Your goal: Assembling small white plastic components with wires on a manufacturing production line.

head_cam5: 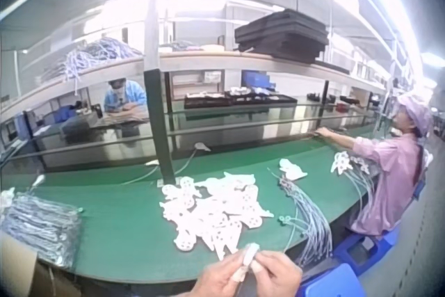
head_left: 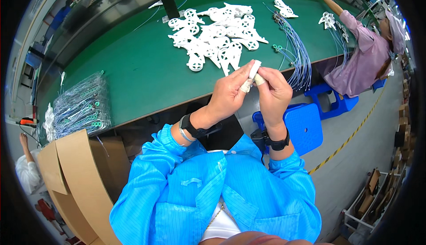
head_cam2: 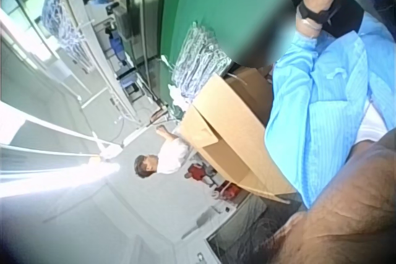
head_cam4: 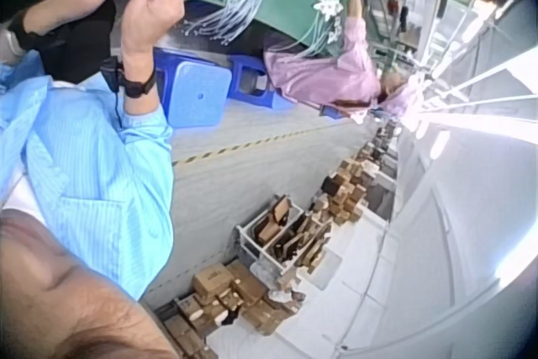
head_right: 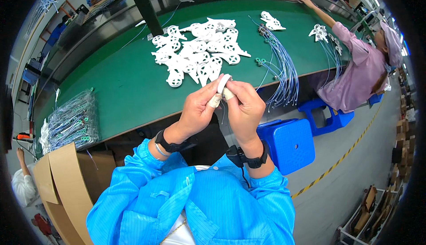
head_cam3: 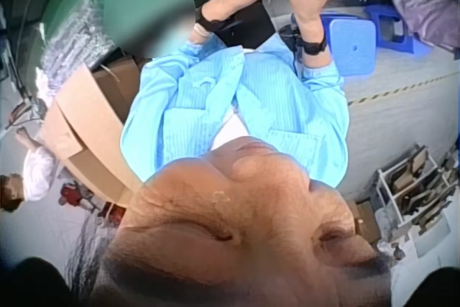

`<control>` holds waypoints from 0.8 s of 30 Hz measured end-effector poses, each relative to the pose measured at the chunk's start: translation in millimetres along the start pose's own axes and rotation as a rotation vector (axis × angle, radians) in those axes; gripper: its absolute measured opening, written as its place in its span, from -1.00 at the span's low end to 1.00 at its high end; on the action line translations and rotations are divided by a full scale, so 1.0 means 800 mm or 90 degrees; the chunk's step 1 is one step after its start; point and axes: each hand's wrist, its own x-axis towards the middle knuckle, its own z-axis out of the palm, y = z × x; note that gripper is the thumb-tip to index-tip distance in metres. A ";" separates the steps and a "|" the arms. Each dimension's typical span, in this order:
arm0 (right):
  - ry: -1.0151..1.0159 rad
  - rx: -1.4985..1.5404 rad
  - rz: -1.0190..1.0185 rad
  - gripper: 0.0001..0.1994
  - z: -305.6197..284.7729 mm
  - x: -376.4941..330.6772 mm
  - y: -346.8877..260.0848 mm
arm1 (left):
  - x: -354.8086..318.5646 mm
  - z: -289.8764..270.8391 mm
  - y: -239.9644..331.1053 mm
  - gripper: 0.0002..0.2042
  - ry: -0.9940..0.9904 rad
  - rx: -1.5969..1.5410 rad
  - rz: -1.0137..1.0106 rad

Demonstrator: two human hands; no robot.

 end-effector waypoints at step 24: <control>-0.109 -0.135 -0.044 -0.78 -0.007 0.007 0.002 | 0.010 -0.032 -0.007 -0.59 -0.071 -0.499 -0.329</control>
